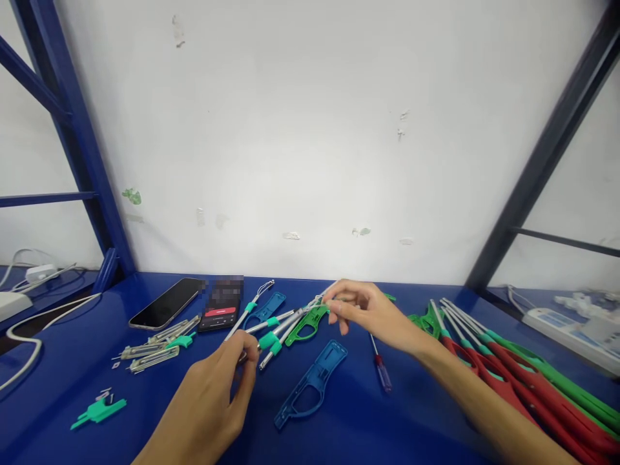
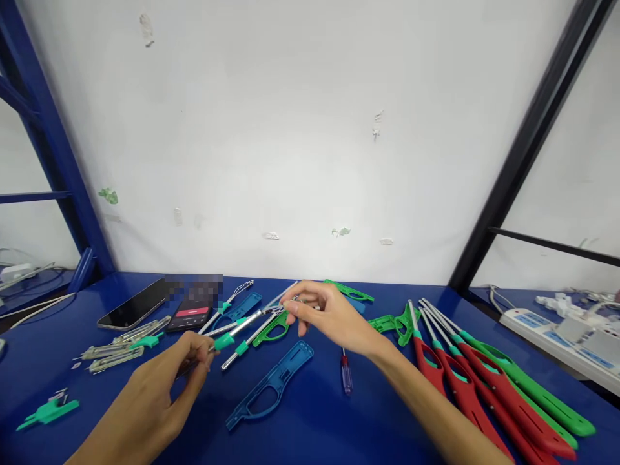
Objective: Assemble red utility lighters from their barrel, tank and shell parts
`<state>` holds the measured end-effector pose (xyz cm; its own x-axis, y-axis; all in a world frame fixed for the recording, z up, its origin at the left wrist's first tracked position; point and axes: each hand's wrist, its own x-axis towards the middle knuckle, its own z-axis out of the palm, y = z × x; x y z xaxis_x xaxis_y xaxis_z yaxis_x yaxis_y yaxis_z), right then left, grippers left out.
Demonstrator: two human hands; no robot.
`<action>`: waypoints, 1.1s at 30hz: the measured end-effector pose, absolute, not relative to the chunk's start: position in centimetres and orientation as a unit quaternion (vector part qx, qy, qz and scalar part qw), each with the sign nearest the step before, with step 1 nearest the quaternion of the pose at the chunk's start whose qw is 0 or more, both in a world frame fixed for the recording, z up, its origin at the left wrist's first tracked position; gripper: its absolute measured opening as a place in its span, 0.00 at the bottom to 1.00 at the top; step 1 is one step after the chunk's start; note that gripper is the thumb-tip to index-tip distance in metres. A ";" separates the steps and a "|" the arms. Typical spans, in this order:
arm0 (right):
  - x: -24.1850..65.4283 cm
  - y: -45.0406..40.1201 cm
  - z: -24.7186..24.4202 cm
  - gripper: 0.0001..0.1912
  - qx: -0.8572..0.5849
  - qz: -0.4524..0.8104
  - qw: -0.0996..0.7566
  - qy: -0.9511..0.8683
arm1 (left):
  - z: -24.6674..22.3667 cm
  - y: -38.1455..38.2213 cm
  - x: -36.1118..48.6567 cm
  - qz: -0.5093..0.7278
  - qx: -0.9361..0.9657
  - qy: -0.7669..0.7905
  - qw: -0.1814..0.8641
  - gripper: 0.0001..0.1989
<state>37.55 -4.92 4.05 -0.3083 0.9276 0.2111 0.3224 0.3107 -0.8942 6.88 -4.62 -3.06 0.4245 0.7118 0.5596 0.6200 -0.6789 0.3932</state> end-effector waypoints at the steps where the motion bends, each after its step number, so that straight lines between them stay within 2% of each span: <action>1: 37.7 -5.3 3.8 0.17 -0.445 0.391 0.389 -0.706 | -3.1 -4.7 7.0 0.335 0.846 0.407 0.082 0.09; 4: 37.8 -6.1 2.8 0.15 -0.451 0.412 0.378 -0.696 | -3.5 -4.7 7.2 0.303 0.856 0.409 0.094 0.08; 7: 37.8 -6.3 1.9 0.18 -0.458 0.424 0.376 -0.684 | -4.2 -4.4 7.2 0.312 0.864 0.390 0.065 0.17; 12: 38.1 -6.1 1.6 0.37 -0.479 0.402 0.380 -0.681 | -5.2 -3.8 6.9 0.276 0.898 0.341 0.045 0.28; 13: 38.2 -6.1 1.7 0.35 -0.483 0.397 0.376 -0.684 | -5.2 -3.7 6.9 0.268 0.902 0.335 0.043 0.29; 16: 38.4 -6.1 1.8 0.16 -0.493 0.380 0.358 -0.696 | -4.8 -3.8 6.7 0.244 0.906 0.342 0.052 0.30; 18: 38.5 -6.1 1.7 0.12 -0.497 0.369 0.346 -0.705 | -4.3 -4.1 6.8 0.238 0.907 0.342 0.063 0.28; 26: 37.5 -5.9 -0.1 0.14 -0.514 0.293 0.314 -0.742 | -3.2 -5.3 7.6 0.245 0.889 0.379 0.076 0.18; 30: 36.8 -6.2 -0.7 0.15 -0.502 0.263 0.278 -0.776 | -3.4 -4.9 7.8 0.203 0.889 0.403 0.078 0.15; 33: 36.9 -6.5 -0.6 0.19 -0.496 0.246 0.255 -0.793 | -3.1 -4.9 7.7 0.182 0.892 0.404 0.091 0.15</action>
